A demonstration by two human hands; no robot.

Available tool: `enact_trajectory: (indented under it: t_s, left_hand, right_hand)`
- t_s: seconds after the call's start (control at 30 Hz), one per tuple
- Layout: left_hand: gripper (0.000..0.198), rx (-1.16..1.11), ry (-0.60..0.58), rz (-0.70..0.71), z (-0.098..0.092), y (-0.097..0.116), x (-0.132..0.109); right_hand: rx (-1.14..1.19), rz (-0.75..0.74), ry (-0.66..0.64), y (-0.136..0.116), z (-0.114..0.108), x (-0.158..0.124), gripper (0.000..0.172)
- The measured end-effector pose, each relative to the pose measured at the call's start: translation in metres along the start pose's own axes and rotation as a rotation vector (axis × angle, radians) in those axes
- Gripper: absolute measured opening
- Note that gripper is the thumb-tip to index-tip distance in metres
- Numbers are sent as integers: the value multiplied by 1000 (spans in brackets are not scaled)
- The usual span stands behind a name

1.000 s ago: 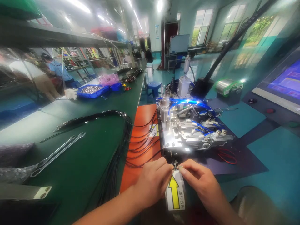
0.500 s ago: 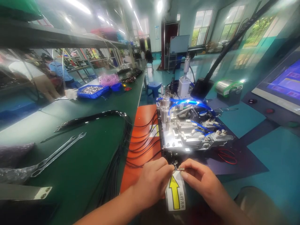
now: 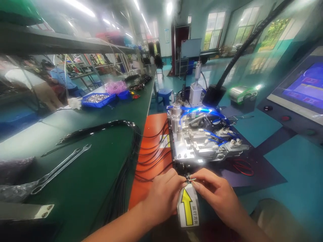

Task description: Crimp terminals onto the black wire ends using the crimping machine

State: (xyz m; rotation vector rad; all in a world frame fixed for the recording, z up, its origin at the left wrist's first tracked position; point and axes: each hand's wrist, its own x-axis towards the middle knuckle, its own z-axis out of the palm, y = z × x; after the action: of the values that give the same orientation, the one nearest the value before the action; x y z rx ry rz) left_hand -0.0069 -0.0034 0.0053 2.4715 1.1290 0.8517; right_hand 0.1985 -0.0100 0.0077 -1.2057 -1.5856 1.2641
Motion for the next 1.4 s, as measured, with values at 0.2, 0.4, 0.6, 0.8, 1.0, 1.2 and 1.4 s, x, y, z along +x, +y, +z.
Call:
enact_trajectory:
  t_s: [0.2,0.4,0.6,0.8,1.0,1.2,1.4]
  left_hand:
    - [19,-3,-9,5,0,0,0]
    - [19,-15,-3,1,-1,1,1]
    - [18,-27,6,9,-1,0,2]
    - [17,-148,32,50,1,-3,3]
    - [16,-177,67,104,3,-8,0]
    - [15,-174,84,126,4,-9,-2]
    - [17,-126,51,116,2,-8,-2]
  right_hand:
    - [-24,-19,25,-2,0,0,19]
    - [43,-2,14,0,2,0,18]
    - [49,9,6,2,2,-2,19]
    - [-10,-19,-29,2,0,-3,19]
    - [-64,-73,-47,3,-1,-5,20]
    - [-112,-58,-3,4,-1,-4,21]
    - [-240,-67,40,8,-15,-5,19]
